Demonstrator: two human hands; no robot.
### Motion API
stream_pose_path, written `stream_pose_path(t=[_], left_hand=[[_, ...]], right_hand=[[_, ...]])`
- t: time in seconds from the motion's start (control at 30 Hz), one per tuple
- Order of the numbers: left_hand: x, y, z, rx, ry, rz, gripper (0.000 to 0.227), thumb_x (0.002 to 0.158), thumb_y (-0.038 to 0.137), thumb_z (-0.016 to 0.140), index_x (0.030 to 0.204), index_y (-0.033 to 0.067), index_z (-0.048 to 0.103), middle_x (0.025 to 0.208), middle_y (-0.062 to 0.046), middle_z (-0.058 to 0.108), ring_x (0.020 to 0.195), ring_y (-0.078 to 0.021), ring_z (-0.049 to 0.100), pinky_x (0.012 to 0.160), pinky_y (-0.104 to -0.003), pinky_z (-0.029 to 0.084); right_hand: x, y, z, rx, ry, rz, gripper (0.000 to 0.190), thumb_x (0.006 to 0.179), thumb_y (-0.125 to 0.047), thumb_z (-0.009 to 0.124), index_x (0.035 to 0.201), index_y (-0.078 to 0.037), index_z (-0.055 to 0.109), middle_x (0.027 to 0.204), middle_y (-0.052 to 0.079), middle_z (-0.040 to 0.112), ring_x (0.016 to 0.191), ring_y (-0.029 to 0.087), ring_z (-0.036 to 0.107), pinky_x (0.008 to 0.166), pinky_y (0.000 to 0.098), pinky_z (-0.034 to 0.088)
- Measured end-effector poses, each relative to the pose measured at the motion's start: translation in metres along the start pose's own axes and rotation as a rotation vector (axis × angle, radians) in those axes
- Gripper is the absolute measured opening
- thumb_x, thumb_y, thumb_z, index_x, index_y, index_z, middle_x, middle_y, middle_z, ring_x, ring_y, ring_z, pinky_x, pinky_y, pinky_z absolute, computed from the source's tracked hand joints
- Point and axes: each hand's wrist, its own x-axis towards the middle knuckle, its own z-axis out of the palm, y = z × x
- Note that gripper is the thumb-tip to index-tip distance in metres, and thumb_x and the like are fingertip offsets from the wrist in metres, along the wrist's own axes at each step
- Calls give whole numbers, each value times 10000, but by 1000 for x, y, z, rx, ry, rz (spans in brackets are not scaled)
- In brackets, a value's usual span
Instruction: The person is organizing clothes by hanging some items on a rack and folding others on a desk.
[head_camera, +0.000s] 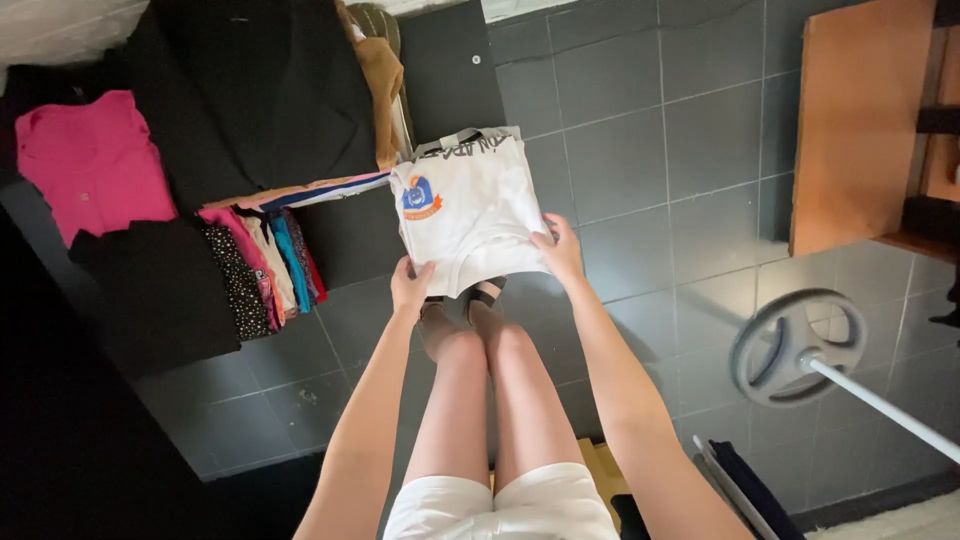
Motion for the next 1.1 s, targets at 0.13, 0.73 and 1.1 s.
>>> stream_pose_path(t=[0.13, 0.73, 1.1], left_hand=[[6, -26, -4, 113, 1, 0, 629, 935, 455, 761, 1453, 158, 564, 1389, -34, 667, 1393, -238, 544, 1183, -468, 463], [-156, -47, -144, 422, -247, 151, 360, 908, 245, 694, 1259, 167, 675, 1067, -21, 801, 864, -194, 773, 901, -330, 546], [-121, 106, -158, 805, -250, 88, 328, 973, 267, 672, 1258, 117, 736, 1084, -86, 785, 814, -232, 775, 759, -309, 525]], right_hand=[[28, 76, 25, -52, 93, -40, 527, 918, -335, 774, 1389, -162, 614, 1324, 175, 676, 1234, 365, 657, 1070, 489, 529], [-212, 126, -20, 294, 210, 383, 334, 953, -291, 673, 1272, -193, 668, 1132, 4, 721, 1046, 199, 699, 942, 366, 527], [-360, 241, 18, 570, 456, 469, 237, 945, -282, 703, 1164, -198, 736, 1076, -6, 757, 1010, 172, 710, 919, 331, 550]])
